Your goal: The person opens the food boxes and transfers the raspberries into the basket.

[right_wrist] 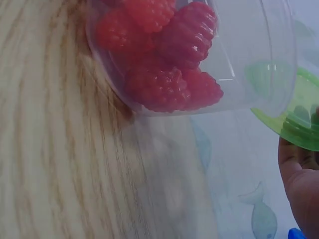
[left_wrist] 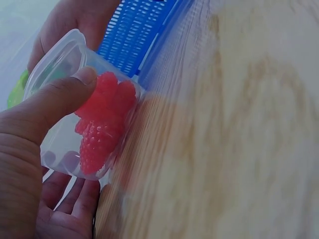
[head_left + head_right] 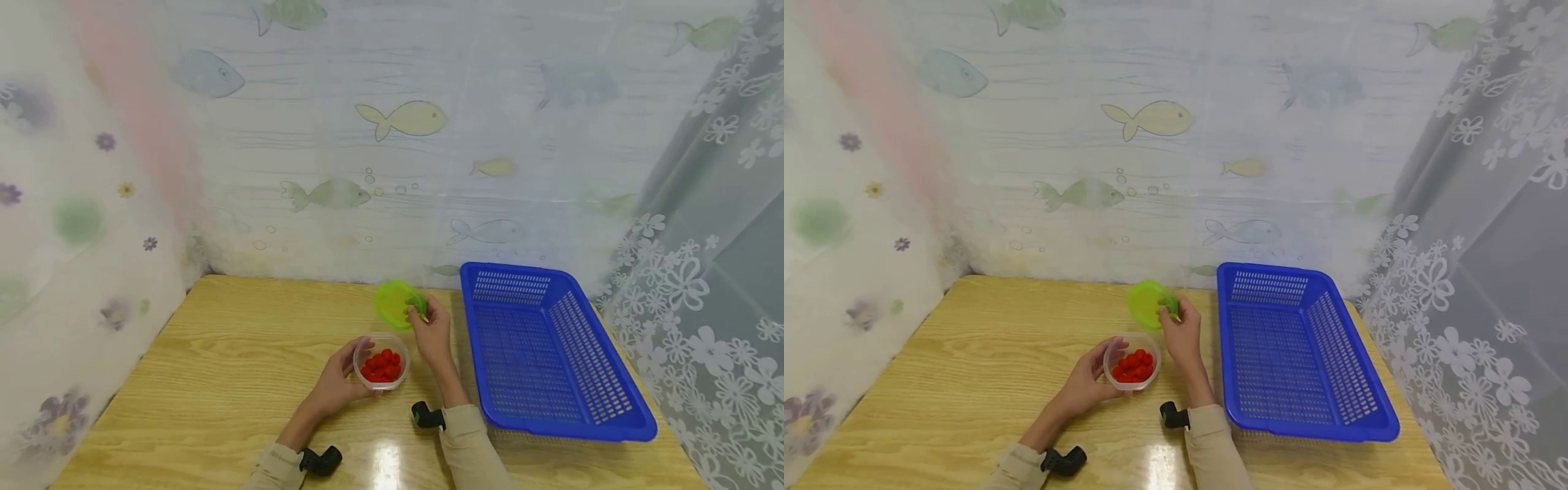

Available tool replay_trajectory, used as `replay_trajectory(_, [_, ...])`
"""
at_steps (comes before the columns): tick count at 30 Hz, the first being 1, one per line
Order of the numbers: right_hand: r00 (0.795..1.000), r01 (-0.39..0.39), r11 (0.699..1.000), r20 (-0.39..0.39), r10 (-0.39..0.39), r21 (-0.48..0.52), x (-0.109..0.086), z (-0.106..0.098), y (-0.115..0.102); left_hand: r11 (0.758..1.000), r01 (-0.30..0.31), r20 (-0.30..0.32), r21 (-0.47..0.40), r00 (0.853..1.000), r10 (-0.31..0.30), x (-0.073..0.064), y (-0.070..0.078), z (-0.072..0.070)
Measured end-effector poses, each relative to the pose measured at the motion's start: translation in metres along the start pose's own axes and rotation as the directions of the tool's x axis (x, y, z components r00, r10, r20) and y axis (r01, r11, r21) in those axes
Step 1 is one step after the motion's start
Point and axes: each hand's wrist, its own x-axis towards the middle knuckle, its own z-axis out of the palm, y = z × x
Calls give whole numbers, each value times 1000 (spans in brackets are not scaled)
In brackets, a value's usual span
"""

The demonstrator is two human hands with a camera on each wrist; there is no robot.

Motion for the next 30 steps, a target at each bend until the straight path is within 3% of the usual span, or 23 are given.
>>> replay_trajectory(14, [999, -27, 996, 33, 30, -88, 14, 0, 17, 1000, 21, -5, -21, 1000, -21, -1, 1, 0])
replay_trajectory(18, [990, -105, 986, 82, 116, -126, 18, 0, 19, 1000, 5, 2, -23, 1000, -5, 0, -1, 0])
replay_trajectory(25, [968, -227, 950, 58, 245, -216, 30, 0, 70, 1000, 15, -2, 2, 1000, -15, -3, -2, 1])
replay_trajectory(30, [956, -262, 912, 48, 290, -315, 36, 3, 74, 1000, -5, 1, 0, 1000, 5, -4, -2, -1])
